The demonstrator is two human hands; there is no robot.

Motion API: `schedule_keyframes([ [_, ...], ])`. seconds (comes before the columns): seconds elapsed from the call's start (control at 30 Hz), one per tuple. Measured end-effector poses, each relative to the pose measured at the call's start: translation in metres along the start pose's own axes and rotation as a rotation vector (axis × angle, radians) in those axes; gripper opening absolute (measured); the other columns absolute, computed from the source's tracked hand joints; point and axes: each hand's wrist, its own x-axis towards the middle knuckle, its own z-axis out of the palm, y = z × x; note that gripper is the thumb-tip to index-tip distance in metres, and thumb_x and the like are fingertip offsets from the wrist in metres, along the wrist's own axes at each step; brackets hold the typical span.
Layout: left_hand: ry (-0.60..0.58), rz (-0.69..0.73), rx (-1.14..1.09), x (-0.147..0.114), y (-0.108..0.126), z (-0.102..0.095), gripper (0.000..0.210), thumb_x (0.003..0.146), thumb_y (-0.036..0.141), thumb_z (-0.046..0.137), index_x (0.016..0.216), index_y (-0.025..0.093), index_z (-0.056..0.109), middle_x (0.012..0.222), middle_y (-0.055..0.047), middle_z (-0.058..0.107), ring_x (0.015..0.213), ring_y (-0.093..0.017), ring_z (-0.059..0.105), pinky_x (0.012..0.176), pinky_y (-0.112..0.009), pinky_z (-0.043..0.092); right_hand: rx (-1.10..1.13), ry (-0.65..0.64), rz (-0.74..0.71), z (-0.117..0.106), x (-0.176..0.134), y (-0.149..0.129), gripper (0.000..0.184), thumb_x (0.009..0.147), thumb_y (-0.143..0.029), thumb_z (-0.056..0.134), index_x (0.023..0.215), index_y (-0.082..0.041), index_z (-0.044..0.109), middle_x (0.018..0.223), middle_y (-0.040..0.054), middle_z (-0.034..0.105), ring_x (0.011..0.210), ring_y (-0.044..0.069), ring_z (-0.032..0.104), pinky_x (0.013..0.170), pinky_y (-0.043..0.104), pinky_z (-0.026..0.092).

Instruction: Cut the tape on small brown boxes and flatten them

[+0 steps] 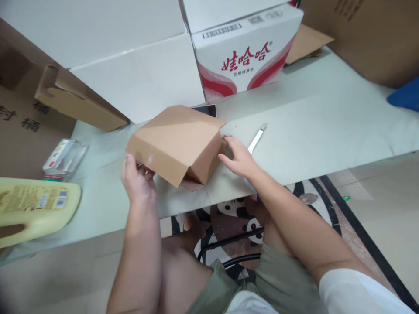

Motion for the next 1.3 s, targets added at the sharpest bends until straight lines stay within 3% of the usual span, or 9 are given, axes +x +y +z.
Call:
schedule_keyframes([
  [0.13, -0.109, 0.028, -0.036, -0.004, 0.013, -0.009, 0.037, 0.074, 0.048, 0.078, 0.091, 0.022, 0.057, 0.087, -0.001, 0.065, 0.074, -0.014, 0.063, 0.063, -0.024, 0.047, 0.225, -0.031, -0.024, 0.007, -0.002, -0.013, 0.046, 0.086, -0.064, 0.059, 0.107, -0.022, 0.062, 0.127, 0.0151, 0.068, 0.125, 0.036, 0.061, 0.109, 0.058, 0.047],
  [0.27, -0.362, -0.169, -0.11, -0.005, 0.019, -0.018, 0.043, 0.07, 0.04, 0.08, 0.105, 0.022, 0.065, 0.099, -0.005, 0.071, 0.091, -0.023, 0.071, 0.076, -0.031, 0.056, 0.536, -0.076, 0.024, 0.013, -0.013, -0.022, 0.071, 0.078, -0.072, 0.068, 0.128, -0.023, 0.055, 0.133, 0.0154, 0.065, 0.13, 0.035, 0.059, 0.11, 0.053, 0.05],
  [0.37, -0.46, -0.267, -0.166, -0.004, 0.017, -0.022, 0.061, 0.067, 0.035, 0.084, 0.123, 0.027, 0.062, 0.109, -0.006, 0.074, 0.104, -0.029, 0.072, 0.087, -0.038, 0.058, 0.58, -0.141, 0.047, 0.013, -0.018, -0.027, 0.083, 0.072, -0.073, 0.074, 0.135, -0.023, 0.054, 0.134, 0.0167, 0.065, 0.132, 0.037, 0.058, 0.112, 0.055, 0.048],
  [0.6, -0.412, -0.247, -0.179, -0.003, 0.011, -0.016, 0.052, 0.068, 0.032, 0.084, 0.115, 0.025, 0.064, 0.113, -0.007, 0.075, 0.109, -0.03, 0.072, 0.092, -0.039, 0.059, 0.242, 0.075, 0.065, 0.007, -0.018, -0.027, 0.073, 0.065, -0.069, 0.082, 0.118, -0.021, 0.066, 0.119, 0.0174, 0.07, 0.118, 0.042, 0.064, 0.103, 0.061, 0.051],
  [0.73, -0.381, -0.283, -0.202, -0.005, 0.007, -0.014, 0.054, 0.072, 0.037, 0.082, 0.121, 0.028, 0.062, 0.12, -0.006, 0.074, 0.118, -0.031, 0.069, 0.097, -0.041, 0.057, 0.3, 0.058, 0.117, 0.01, -0.019, -0.018, 0.074, 0.065, -0.069, 0.081, 0.119, -0.021, 0.065, 0.12, 0.0161, 0.072, 0.111, 0.039, 0.067, 0.094, 0.056, 0.055],
  [0.9, -0.458, -0.306, -0.23, -0.009, 0.006, -0.014, 0.062, 0.074, 0.045, 0.083, 0.13, 0.031, 0.06, 0.131, -0.006, 0.07, 0.12, -0.029, 0.068, 0.095, -0.038, 0.058, 0.295, 0.085, 0.169, 0.01, -0.019, -0.015, 0.078, 0.064, -0.068, 0.082, 0.122, -0.02, 0.064, 0.121, 0.0166, 0.072, 0.11, 0.038, 0.067, 0.09, 0.053, 0.056],
  [1.07, -0.394, -0.172, -0.124, -0.011, 0.004, -0.007, 0.044, 0.076, 0.056, 0.081, 0.102, 0.022, 0.07, 0.109, -0.008, 0.075, 0.106, -0.025, 0.072, 0.083, -0.03, 0.058, 0.427, 0.168, 0.243, 0.009, -0.02, -0.019, 0.06, 0.067, -0.072, 0.077, 0.097, -0.021, 0.07, 0.1, 0.0118, 0.075, 0.095, 0.033, 0.07, 0.083, 0.049, 0.057],
  [1.17, -0.383, -0.205, -0.111, -0.008, 0.002, -0.008, 0.037, 0.079, 0.054, 0.078, 0.09, 0.02, 0.07, 0.094, -0.007, 0.076, 0.093, -0.023, 0.074, 0.075, -0.029, 0.059, 0.618, 0.261, 0.315, 0.009, -0.019, -0.019, 0.05, 0.076, -0.073, 0.069, 0.084, -0.023, 0.068, 0.085, 0.0056, 0.072, 0.087, 0.027, 0.07, 0.079, 0.043, 0.057],
  [1.3, -0.339, -0.284, -0.147, 0.004, -0.002, -0.015, 0.026, 0.081, 0.045, 0.068, 0.085, 0.02, 0.07, 0.072, -0.003, 0.069, 0.073, -0.02, 0.072, 0.06, -0.027, 0.055, 0.83, 0.451, 0.35, 0.007, -0.016, -0.021, 0.039, 0.074, -0.062, 0.076, 0.085, -0.026, 0.068, 0.085, 0.0005, 0.071, 0.085, 0.022, 0.07, 0.076, 0.036, 0.058],
])
